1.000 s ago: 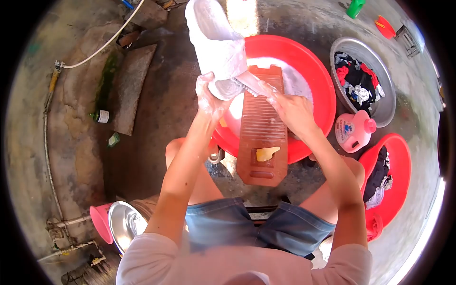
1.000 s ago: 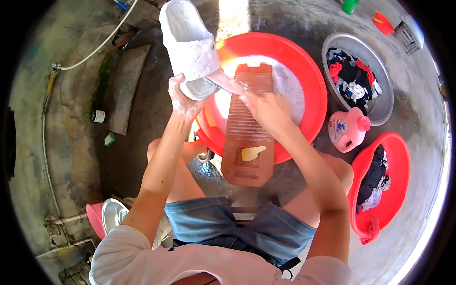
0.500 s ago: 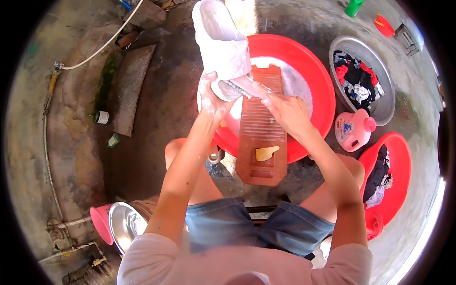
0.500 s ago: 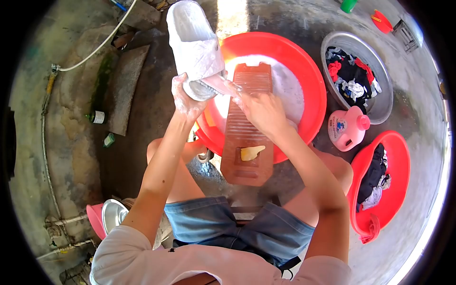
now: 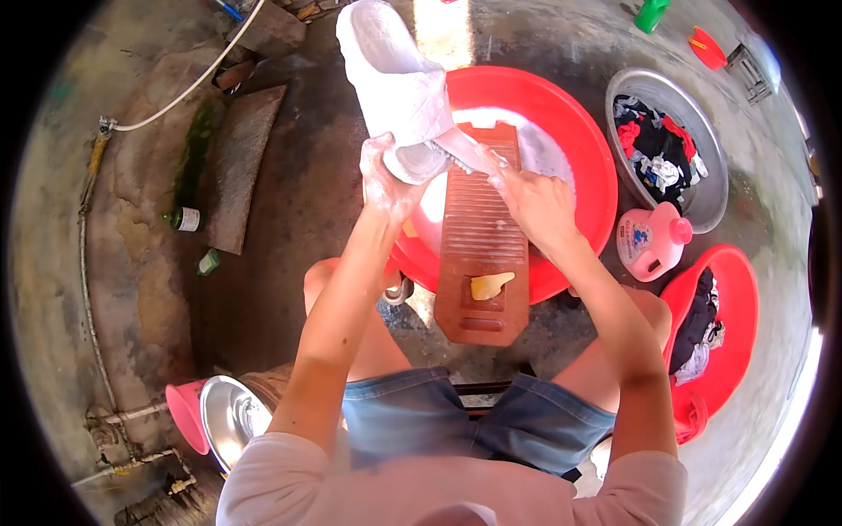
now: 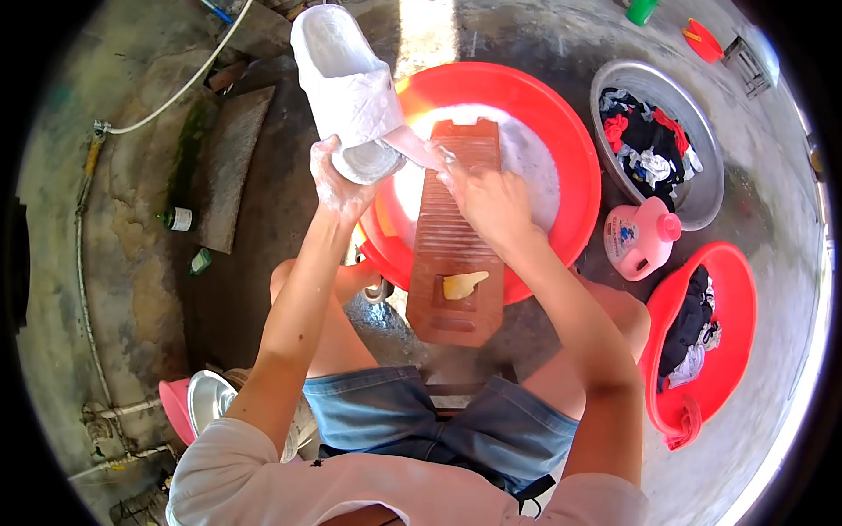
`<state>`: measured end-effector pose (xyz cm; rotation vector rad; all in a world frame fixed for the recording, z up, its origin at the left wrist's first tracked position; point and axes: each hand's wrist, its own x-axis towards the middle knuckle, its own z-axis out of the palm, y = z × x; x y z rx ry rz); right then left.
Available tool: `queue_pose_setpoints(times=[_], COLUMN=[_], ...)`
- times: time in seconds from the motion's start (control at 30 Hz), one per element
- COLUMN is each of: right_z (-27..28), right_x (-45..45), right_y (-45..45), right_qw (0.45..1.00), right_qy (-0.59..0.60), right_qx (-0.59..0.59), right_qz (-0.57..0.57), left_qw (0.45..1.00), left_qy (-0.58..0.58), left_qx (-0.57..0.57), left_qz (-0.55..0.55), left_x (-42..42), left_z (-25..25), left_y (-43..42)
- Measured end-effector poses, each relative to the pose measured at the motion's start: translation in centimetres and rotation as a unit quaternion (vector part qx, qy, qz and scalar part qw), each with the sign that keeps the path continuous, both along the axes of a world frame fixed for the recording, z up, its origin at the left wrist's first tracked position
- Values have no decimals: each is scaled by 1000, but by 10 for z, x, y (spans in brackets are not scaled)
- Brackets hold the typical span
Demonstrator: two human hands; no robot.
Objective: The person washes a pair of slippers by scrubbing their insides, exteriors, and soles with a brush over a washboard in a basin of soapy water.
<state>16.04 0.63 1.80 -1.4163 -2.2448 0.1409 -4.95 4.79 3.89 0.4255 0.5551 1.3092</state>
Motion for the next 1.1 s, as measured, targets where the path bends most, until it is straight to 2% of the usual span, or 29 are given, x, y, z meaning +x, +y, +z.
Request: queue_pose_setpoints(times=[0.1,0.13,0.2,0.3,0.47,0.5,0.63,0.73,0.87,1.0,1.1], right_z=[-2,4,16,3,13,14,26,15,19,3,6], right_x=[-12,-12,-10,-21,-14,-20,-21,-12,-12,-15,-6], right_y=[-14,-9,-2,-7,-14,-15,-21,-29,-26,-21,-16], right_qw=[999,998,991,996,986,985,969,983,994,999,999], right_qy=[9,3,-14,75,84,88,151,88,61,12,-17], right_qx=[-30,-60,-122,-39,-133,-141,-189,-131,-60,6,24], right_qz=[27,4,-47,20,47,39,49,89,65,48,42], left_qw=[999,998,1000,999,993,995,997,991,995,988,999], left_qy=[-30,-36,-8,-32,-95,-78,-62,-119,-38,-75,33], left_qx=[22,32,-17,-13,-8,-41,-20,-26,33,40,7], left_qz=[-27,-31,0,-31,-76,-46,-47,-56,-91,-127,-43], left_x=[-14,-18,-1,-1,-11,-2,-2,-20,-1,4,-7], left_z=[-10,-11,-4,-6,-12,-13,-13,-24,-12,0,-10], left_y=[8,9,-5,-1,2,-1,1,15,1,0,5])
